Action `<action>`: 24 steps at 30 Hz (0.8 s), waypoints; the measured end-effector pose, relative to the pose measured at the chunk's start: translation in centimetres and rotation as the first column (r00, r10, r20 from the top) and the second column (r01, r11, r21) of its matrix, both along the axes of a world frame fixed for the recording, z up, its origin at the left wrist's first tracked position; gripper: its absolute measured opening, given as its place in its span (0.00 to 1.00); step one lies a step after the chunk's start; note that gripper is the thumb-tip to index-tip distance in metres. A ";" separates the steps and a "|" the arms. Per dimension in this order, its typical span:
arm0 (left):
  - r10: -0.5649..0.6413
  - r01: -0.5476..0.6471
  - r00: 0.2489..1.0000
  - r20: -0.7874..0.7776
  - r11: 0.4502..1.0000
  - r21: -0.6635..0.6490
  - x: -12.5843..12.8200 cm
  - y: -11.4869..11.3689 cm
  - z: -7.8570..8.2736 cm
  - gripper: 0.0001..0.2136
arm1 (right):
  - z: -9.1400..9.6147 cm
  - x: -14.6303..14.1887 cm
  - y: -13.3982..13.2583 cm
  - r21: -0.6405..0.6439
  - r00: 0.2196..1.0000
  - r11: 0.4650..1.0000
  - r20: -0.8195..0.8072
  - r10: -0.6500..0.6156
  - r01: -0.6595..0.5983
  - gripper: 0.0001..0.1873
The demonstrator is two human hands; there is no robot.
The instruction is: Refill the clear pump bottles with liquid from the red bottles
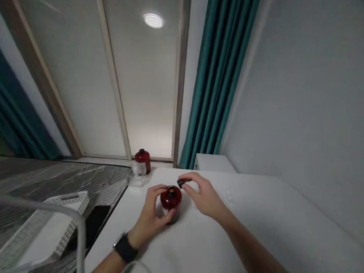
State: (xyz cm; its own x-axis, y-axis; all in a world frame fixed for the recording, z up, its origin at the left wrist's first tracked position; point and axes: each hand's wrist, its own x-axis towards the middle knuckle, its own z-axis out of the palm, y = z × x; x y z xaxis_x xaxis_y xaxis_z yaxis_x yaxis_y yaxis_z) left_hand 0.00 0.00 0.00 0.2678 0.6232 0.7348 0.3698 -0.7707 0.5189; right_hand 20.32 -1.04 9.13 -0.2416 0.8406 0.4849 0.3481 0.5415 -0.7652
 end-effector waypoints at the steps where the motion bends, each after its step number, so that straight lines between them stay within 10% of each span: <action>1: 0.001 -0.001 1.000 0.004 1.000 0.005 0.0 -0.1 0.1 0.24 | -0.3 -0.5 0.4 0.000 1.000 1.000 0.006 0.008 -0.008 0.12; 18: -0.007 0.007 1.000 0.025 1.000 0.003 0.0 -0.4 0.3 0.25 | -1.3 -2.2 1.1 0.042 0.997 0.999 0.073 0.020 -0.024 0.11; 24: 0.001 -0.001 1.000 0.005 1.000 -0.002 -0.1 -0.3 0.5 0.25 | -2.3 -0.5 1.6 -0.064 0.990 0.997 -0.133 -0.042 0.034 0.12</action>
